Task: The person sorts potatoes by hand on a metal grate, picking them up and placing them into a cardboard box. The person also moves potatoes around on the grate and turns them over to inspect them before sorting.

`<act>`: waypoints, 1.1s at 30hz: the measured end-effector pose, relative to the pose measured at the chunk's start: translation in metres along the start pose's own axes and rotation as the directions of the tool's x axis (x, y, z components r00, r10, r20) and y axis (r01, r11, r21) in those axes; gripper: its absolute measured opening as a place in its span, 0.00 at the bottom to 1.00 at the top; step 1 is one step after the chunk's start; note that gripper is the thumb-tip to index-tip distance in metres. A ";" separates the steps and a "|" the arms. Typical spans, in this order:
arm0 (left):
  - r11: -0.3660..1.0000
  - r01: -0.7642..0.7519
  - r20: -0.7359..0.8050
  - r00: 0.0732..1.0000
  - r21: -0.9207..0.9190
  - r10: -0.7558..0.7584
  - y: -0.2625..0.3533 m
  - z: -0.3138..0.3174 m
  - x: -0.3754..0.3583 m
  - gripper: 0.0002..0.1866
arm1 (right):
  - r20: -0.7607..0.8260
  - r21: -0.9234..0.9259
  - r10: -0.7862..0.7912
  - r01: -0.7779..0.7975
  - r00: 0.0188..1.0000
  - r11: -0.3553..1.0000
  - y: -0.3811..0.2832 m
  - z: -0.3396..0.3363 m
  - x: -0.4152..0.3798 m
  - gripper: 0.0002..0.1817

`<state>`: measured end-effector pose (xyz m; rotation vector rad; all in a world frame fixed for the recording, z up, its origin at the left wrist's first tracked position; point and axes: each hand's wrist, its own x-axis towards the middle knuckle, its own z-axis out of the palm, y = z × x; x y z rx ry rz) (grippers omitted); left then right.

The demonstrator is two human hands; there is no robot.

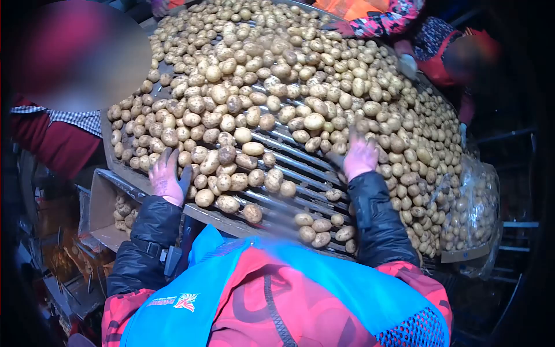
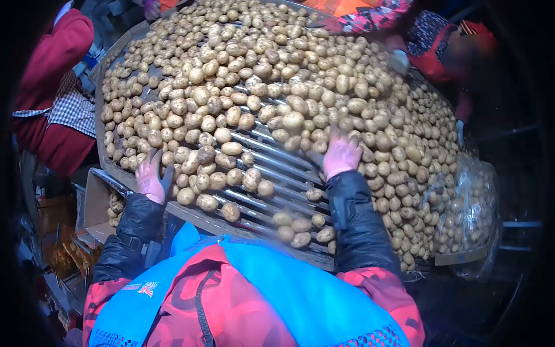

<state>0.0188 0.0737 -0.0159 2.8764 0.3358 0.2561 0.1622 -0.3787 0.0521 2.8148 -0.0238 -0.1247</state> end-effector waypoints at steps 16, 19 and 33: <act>1.000 -0.017 -0.013 1.000 -0.025 0.017 0.002 -0.005 0.002 0.33 | 0.057 0.995 -0.301 -0.081 0.952 -0.066 -0.099 0.006 0.155 0.52; 1.000 -0.014 -0.005 1.000 -0.001 0.014 0.001 -0.005 0.002 0.32 | 0.040 0.996 -0.257 -0.059 0.965 -0.068 -0.104 0.005 0.145 0.42; 1.000 -0.019 -0.050 0.999 -0.001 0.019 -0.003 0.003 0.002 0.31 | 0.140 0.974 -0.578 -0.217 0.804 -0.067 -0.061 0.021 0.072 0.31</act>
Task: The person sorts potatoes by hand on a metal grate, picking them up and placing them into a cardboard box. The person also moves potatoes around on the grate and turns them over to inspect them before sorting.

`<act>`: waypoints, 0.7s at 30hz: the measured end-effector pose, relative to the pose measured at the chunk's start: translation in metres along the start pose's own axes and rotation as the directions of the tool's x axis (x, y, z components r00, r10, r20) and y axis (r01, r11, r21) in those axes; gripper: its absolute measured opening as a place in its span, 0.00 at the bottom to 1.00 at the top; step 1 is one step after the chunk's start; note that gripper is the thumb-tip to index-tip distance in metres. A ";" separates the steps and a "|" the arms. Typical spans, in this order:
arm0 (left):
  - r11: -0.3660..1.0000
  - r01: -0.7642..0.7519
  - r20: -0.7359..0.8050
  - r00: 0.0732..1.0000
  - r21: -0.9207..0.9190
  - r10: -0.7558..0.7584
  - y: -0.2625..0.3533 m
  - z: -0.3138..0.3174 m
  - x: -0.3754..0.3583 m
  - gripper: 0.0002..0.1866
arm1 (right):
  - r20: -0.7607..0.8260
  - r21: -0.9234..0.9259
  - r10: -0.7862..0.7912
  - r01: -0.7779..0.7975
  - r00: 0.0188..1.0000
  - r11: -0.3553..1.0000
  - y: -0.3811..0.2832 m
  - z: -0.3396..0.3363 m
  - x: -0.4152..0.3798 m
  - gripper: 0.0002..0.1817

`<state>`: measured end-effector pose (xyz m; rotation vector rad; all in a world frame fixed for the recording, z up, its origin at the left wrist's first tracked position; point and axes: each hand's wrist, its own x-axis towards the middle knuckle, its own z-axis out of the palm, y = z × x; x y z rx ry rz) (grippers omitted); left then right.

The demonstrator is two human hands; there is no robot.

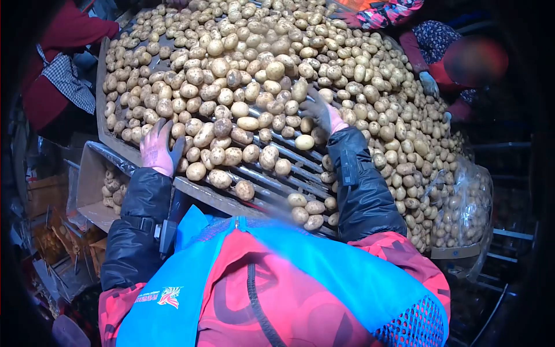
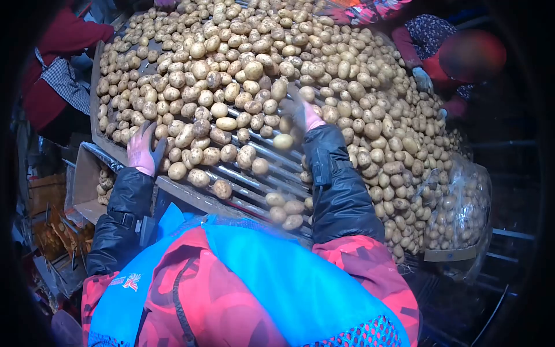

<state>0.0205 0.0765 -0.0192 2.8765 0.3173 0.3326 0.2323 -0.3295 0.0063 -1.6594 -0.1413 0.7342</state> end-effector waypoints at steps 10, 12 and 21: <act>0.999 0.054 0.020 0.998 0.004 -0.054 -0.005 0.007 0.003 0.31 | -0.205 -0.608 -0.274 0.097 0.940 0.788 0.008 0.041 -0.048 0.38; 0.999 0.033 0.025 0.999 0.012 -0.034 -0.006 0.008 0.002 0.32 | -0.273 -0.630 -0.211 -0.008 0.938 0.777 0.012 0.014 -0.018 0.28; 1.000 0.012 -0.015 1.000 -0.010 -0.012 -0.003 0.004 0.000 0.31 | -0.400 -0.506 -0.114 -0.115 0.909 0.855 -0.019 0.036 0.044 0.41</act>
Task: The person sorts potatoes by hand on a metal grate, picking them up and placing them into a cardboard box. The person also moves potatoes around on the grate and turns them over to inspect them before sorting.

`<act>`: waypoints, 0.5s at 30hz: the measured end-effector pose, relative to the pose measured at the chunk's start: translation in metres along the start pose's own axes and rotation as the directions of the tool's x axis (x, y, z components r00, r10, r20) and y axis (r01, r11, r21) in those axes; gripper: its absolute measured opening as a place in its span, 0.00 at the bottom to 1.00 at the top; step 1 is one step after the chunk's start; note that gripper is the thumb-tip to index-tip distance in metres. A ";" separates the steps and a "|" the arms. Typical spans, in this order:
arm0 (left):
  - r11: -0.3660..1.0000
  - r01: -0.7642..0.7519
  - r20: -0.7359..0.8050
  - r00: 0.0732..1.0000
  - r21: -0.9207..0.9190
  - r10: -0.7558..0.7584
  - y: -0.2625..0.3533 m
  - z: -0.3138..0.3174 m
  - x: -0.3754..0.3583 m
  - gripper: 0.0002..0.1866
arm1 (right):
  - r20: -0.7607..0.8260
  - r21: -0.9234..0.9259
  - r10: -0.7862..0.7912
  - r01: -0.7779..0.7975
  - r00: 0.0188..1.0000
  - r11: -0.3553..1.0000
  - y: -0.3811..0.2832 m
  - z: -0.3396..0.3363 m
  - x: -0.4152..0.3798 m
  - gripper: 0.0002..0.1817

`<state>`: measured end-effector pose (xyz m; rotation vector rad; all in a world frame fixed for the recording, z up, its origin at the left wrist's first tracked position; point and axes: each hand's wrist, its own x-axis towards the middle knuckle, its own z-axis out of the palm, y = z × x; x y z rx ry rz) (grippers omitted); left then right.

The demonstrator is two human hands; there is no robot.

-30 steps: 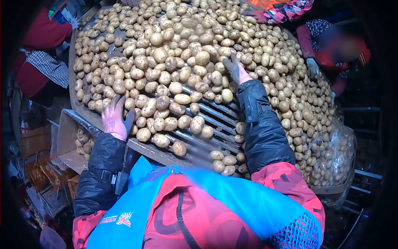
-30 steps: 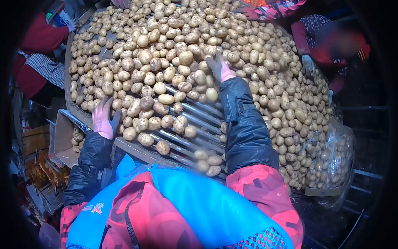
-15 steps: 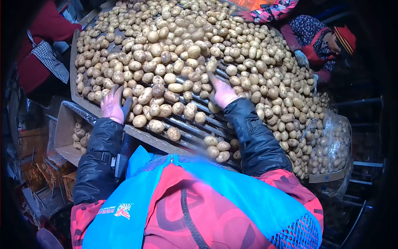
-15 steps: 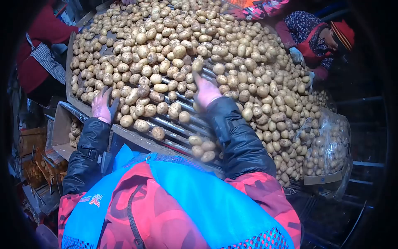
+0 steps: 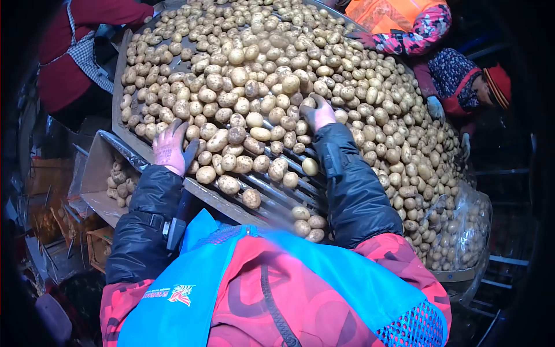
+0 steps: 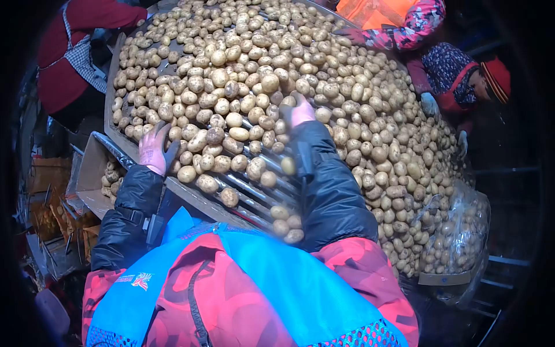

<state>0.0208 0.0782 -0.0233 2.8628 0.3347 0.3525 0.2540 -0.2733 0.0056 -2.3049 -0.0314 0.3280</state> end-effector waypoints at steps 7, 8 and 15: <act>0.994 -0.032 -0.107 0.994 -0.104 0.021 0.004 -0.007 -0.001 0.29 | 0.310 0.728 -0.270 -0.045 0.912 0.684 -0.016 -0.038 -0.085 0.44; 0.984 -0.069 -0.158 0.987 -0.163 0.043 0.008 -0.010 -0.005 0.28 | 0.327 0.731 -0.321 -0.023 0.889 0.681 -0.020 -0.041 -0.092 0.46; 0.188 0.314 0.344 0.926 -0.931 0.156 0.125 -0.067 -0.031 0.40 | 0.592 0.678 -0.496 -0.059 0.635 0.733 -0.087 -0.002 -0.147 0.42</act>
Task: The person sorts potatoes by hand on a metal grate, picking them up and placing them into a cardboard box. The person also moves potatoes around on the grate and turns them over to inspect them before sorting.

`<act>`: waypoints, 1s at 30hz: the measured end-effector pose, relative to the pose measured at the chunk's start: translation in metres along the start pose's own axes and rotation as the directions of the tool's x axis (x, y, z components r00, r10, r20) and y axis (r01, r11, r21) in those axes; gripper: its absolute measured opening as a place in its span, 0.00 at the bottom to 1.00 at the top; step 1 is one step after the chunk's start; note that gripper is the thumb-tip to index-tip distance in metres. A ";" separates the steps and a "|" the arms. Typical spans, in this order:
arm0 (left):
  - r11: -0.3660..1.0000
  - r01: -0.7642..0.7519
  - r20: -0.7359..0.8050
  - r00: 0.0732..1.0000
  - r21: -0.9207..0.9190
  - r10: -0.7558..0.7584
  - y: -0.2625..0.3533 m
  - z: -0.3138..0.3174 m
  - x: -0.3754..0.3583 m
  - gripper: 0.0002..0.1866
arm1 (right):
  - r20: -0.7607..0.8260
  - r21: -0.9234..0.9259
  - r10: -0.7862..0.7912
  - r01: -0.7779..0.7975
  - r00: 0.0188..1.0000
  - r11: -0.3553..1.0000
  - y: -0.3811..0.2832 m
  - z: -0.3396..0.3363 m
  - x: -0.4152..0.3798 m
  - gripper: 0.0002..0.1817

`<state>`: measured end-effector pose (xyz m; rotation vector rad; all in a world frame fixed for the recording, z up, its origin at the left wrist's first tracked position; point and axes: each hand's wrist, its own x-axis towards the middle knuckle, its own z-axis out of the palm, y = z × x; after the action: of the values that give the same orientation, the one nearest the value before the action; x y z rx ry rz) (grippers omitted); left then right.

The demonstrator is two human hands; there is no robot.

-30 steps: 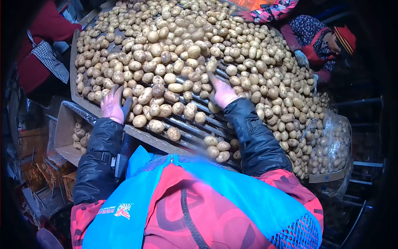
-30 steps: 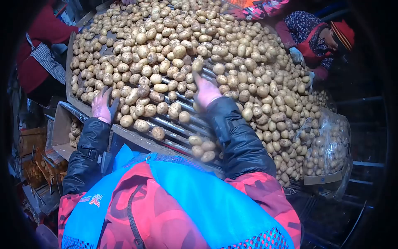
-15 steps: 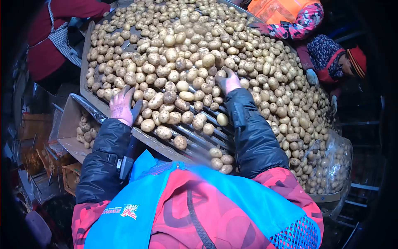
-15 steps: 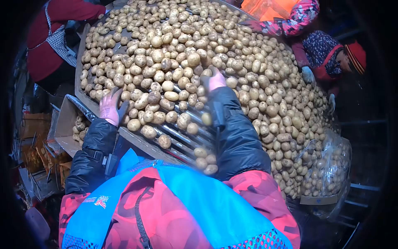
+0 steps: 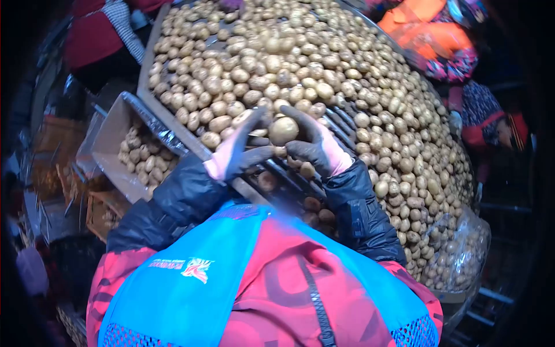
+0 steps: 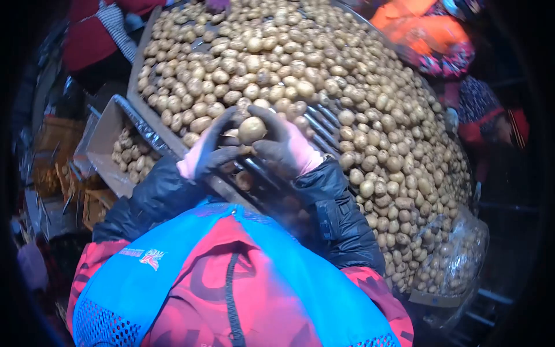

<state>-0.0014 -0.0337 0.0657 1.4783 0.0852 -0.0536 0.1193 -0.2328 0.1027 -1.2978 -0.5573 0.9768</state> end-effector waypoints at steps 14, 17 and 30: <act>0.169 -0.110 -0.121 0.991 -0.979 -0.054 -0.046 -0.024 -0.078 0.35 | 0.043 0.181 0.043 -0.050 0.998 0.982 0.038 0.097 0.039 0.28; 0.029 -0.187 -0.189 0.965 -0.982 -0.181 -0.052 -0.037 -0.097 0.34 | 0.077 0.290 0.039 -0.060 0.996 0.955 0.039 0.111 0.037 0.28; 0.298 -0.812 -0.815 0.328 -0.502 -0.478 -0.087 -0.175 -0.303 0.36 | -0.107 0.309 0.389 -0.342 0.915 0.888 0.086 0.057 0.007 0.23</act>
<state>-0.3150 0.1279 -0.0088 -0.0332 0.7593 1.0590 0.0522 -0.1980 0.0324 -1.2298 -0.0310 1.1971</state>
